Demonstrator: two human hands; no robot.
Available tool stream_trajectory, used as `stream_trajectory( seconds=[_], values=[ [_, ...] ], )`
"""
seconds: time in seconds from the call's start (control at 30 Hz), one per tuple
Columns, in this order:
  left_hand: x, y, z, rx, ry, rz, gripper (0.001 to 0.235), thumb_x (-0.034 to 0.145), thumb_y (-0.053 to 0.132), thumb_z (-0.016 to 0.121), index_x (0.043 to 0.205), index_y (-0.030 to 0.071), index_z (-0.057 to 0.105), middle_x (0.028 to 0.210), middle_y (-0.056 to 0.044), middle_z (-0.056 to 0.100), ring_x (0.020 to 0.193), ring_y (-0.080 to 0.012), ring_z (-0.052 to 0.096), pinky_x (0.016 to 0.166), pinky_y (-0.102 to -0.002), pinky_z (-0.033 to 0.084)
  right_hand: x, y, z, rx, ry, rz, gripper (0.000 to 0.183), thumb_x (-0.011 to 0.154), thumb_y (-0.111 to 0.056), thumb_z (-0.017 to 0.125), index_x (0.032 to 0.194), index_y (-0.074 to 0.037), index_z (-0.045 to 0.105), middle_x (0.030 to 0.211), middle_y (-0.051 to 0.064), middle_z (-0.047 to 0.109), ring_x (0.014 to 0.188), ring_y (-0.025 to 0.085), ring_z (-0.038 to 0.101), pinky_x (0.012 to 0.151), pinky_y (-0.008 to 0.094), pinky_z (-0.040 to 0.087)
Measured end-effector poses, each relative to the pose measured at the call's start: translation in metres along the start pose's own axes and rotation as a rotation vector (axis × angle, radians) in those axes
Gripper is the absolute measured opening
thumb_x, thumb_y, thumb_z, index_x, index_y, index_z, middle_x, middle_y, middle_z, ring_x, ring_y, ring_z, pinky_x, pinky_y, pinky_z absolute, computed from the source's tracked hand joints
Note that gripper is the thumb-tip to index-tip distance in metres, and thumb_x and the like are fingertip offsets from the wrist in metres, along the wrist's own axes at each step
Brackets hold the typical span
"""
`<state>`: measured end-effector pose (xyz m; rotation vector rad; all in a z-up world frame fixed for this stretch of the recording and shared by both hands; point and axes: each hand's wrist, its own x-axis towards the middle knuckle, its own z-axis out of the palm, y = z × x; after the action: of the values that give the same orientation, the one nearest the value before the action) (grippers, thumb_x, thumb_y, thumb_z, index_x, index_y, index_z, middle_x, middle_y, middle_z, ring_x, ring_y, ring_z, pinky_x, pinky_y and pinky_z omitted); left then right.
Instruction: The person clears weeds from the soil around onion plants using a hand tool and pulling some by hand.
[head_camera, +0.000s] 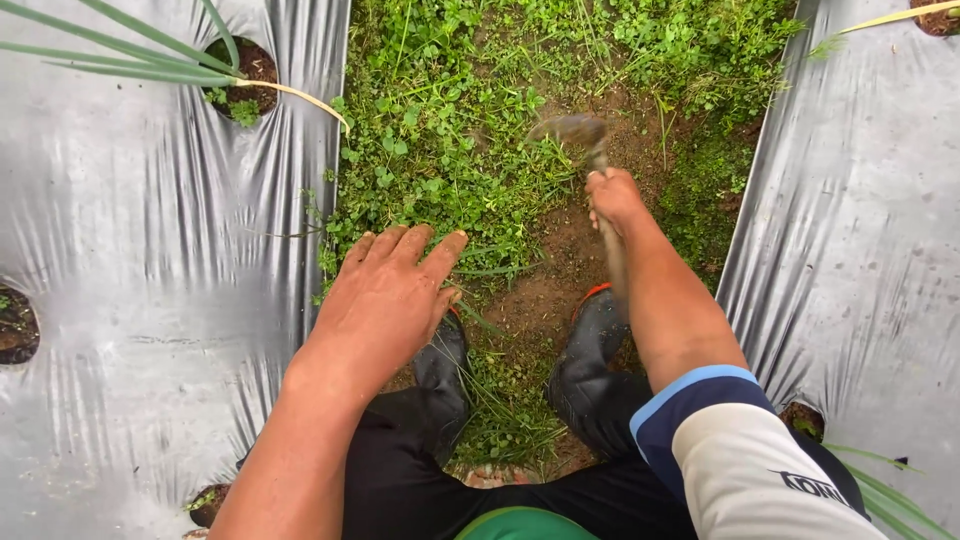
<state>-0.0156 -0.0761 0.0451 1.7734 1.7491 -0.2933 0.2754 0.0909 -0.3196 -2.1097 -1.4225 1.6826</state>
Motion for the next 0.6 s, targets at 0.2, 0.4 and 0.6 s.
stream_trajectory(
  seconds=[0.2,0.4,0.6],
  values=[
    [-0.006,0.006,-0.005,0.008,-0.051,-0.018,0.051,0.1,0.029,0.055,0.151,0.018,0.052,0.137,-0.019,0.06,0.137,-0.0368,0.052,0.113,-0.061,0.039,-0.027,0.003,-0.015,-0.089,-0.062,0.043,0.033,0.103,-0.026,0.05,0.091,0.002,0.064,0.057,0.014,0.058,0.043,0.025,0.061,0.039,0.044,0.06],
    [0.001,0.018,-0.005,-0.021,-0.041,0.054,0.052,0.1,0.028,0.055,0.151,0.018,0.051,0.138,-0.02,0.059,0.137,-0.038,0.051,0.112,-0.063,0.038,-0.019,0.034,-0.02,0.009,-0.017,0.08,0.033,0.105,-0.025,0.046,0.099,0.002,0.062,0.067,0.014,0.06,0.052,0.024,0.065,0.045,0.043,0.062],
    [0.003,0.021,-0.002,-0.011,0.011,0.098,0.051,0.099,0.025,0.058,0.149,0.016,0.053,0.135,-0.021,0.061,0.134,-0.04,0.054,0.111,-0.064,0.04,-0.027,0.048,-0.021,0.023,-0.049,0.087,0.032,0.106,-0.025,0.048,0.101,0.003,0.062,0.066,0.012,0.059,0.049,0.022,0.064,0.041,0.042,0.064]
  ],
)
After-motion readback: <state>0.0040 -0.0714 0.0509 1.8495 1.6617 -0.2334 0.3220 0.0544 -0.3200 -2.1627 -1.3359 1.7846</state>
